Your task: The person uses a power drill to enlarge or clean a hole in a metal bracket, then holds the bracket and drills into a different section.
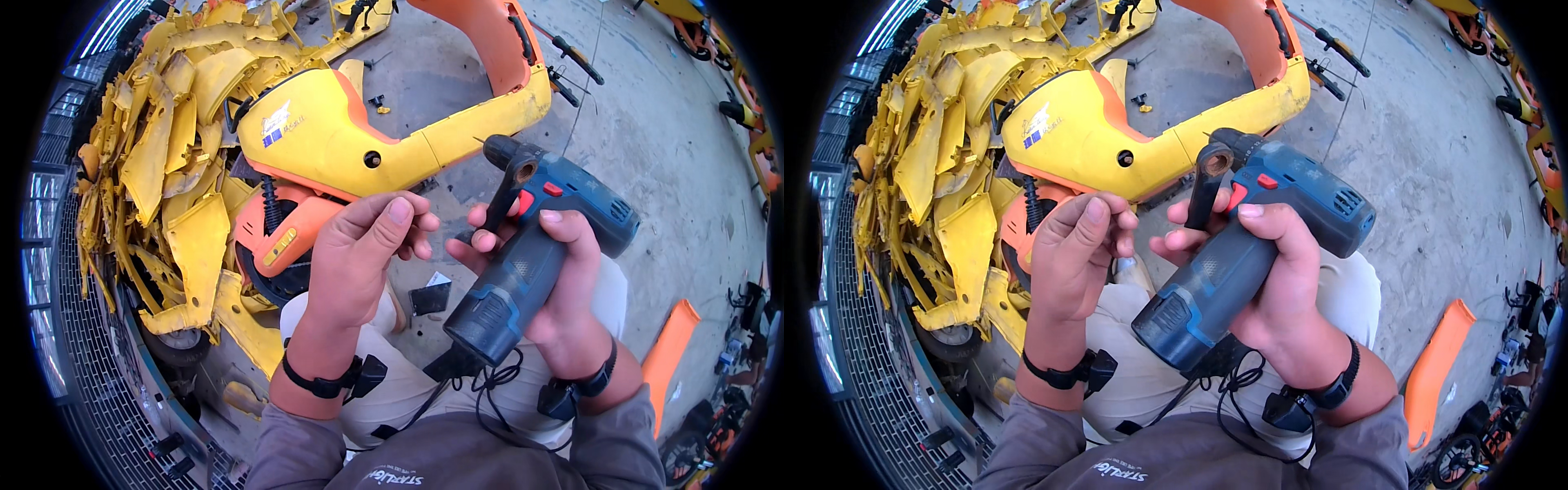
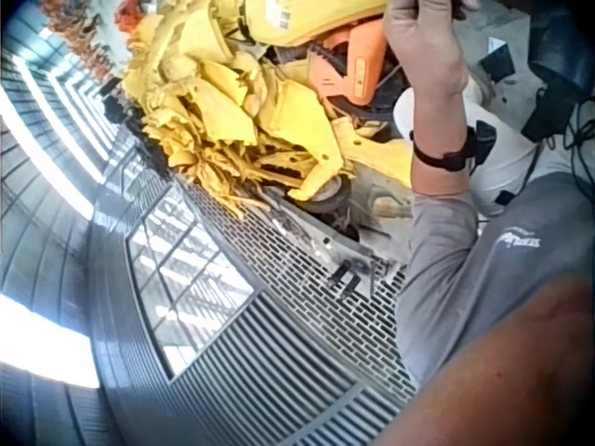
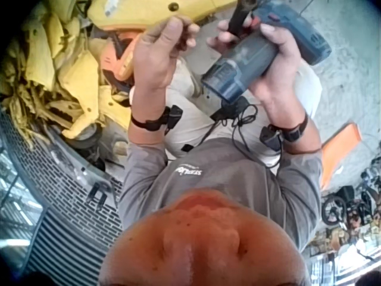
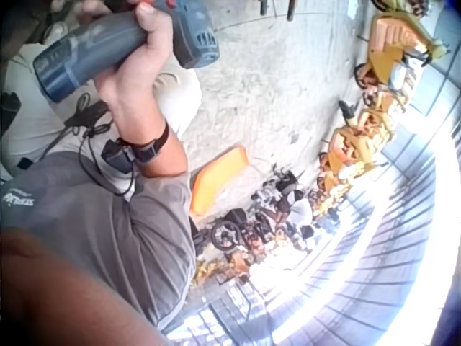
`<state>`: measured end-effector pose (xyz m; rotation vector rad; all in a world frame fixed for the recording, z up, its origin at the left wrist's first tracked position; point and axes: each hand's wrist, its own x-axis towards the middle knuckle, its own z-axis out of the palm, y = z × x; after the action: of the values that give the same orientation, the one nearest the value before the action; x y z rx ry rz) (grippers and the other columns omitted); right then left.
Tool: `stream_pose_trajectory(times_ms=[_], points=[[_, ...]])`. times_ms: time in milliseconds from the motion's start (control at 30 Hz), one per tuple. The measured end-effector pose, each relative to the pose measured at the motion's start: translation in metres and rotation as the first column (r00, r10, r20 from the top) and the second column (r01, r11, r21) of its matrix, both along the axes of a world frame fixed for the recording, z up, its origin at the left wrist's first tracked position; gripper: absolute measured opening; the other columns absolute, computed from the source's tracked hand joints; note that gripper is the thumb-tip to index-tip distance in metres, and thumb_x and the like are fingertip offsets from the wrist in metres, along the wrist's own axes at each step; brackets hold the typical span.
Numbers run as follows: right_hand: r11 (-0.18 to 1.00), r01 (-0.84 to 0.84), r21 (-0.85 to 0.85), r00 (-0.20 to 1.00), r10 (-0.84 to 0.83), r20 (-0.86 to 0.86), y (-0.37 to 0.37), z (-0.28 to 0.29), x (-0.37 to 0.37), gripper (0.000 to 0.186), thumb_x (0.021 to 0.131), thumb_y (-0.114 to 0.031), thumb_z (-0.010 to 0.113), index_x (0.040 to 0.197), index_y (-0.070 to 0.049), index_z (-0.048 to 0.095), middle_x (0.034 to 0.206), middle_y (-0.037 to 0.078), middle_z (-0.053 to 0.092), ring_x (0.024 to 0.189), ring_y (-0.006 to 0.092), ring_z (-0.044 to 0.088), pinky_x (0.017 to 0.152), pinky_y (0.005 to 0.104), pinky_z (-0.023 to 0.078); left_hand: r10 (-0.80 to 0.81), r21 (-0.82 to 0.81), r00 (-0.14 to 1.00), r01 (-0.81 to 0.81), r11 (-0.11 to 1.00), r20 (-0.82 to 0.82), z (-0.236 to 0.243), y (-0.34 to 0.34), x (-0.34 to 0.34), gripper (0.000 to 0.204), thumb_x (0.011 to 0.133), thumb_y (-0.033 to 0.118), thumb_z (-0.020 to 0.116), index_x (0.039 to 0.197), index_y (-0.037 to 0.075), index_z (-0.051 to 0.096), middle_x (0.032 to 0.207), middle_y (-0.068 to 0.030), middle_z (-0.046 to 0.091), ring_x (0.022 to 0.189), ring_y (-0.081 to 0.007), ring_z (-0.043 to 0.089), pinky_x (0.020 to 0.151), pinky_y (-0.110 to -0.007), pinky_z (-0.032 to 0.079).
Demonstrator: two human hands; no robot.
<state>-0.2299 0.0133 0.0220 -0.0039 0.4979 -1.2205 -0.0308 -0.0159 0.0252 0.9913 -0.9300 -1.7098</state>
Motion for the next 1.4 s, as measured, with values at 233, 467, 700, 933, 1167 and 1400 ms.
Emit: stream_pose_trajectory(times_ms=[233,467,700,933,1167,1400], points=[[0.999,-0.031,-0.018,0.999,0.032,0.018,-0.003,0.001,-0.001,0.039,0.083,-0.028,0.054,0.106,0.004,0.058,0.103,0.020,0.065,0.096,0.0344,0.068,0.098,0.0468,0.048,0.049,-0.222,0.986,-0.013,0.975,0.161,-0.013,0.000,0.004,0.011,0.096,0.009,0.064,0.103,0.000,0.064,0.093,-0.0040,0.067,0.080,-0.0116,0.062,0.076,-0.023,0.049],[0.994,-0.056,0.094,0.997,0.060,-0.040,-0.006,-0.003,0.006,0.044,0.084,-0.026,0.055,0.109,0.009,0.057,0.103,0.020,0.066,0.101,0.0322,0.065,0.101,0.0428,0.046,0.246,-0.511,0.643,0.263,0.818,0.726,-0.008,-0.004,-0.015,0.031,0.092,0.005,0.059,0.123,0.004,0.059,0.106,-0.0064,0.065,0.098,-0.0167,0.061,0.090,-0.032,0.046],[0.981,-0.140,0.131,0.987,0.149,-0.064,-0.006,-0.004,0.010,0.041,0.086,-0.025,0.057,0.109,0.008,0.057,0.103,0.019,0.067,0.097,0.0280,0.066,0.099,0.0415,0.048,-0.103,-0.209,0.876,0.225,0.952,0.472,-0.021,-0.008,-0.002,0.030,0.098,0.015,0.055,0.123,-0.001,0.059,0.118,-0.0098,0.062,0.108,-0.0188,0.061,0.091,-0.033,0.048],[0.971,-0.167,0.169,0.952,0.204,-0.227,-0.003,-0.022,0.016,0.027,0.085,-0.021,0.065,0.105,-0.004,0.059,0.098,0.010,0.063,0.089,0.0233,0.065,0.081,0.0416,0.055,-0.324,-0.058,0.817,0.397,0.916,0.477,-0.022,-0.007,-0.006,0.035,0.096,0.017,0.061,0.126,-0.001,0.059,0.108,-0.0087,0.064,0.087,-0.0129,0.064,0.074,-0.028,0.054],[0.955,-0.246,0.168,0.941,0.277,-0.195,0.000,-0.018,0.020,0.036,0.084,-0.021,0.066,0.114,-0.002,0.056,0.104,0.012,0.062,0.091,0.0265,0.066,0.081,0.0439,0.054,-0.347,0.151,0.814,0.313,0.938,0.466,-0.009,-0.008,-0.013,0.036,0.094,0.017,0.067,0.123,-0.002,0.060,0.102,-0.0068,0.066,0.084,-0.0117,0.064,0.066,-0.025,0.054],[0.958,-0.285,0.028,0.920,0.282,-0.273,-0.001,-0.004,0.012,0.040,0.085,-0.017,0.058,0.121,-0.001,0.053,0.129,0.016,0.056,0.118,0.0330,0.059,0.090,0.0455,0.053,-0.035,-0.175,0.953,0.092,0.980,0.302,-0.012,-0.006,-0.004,0.023,0.097,0.011,0.061,0.115,-0.004,0.063,0.103,-0.0086,0.069,0.092,-0.0121,0.065,0.082,-0.028,0.053]])
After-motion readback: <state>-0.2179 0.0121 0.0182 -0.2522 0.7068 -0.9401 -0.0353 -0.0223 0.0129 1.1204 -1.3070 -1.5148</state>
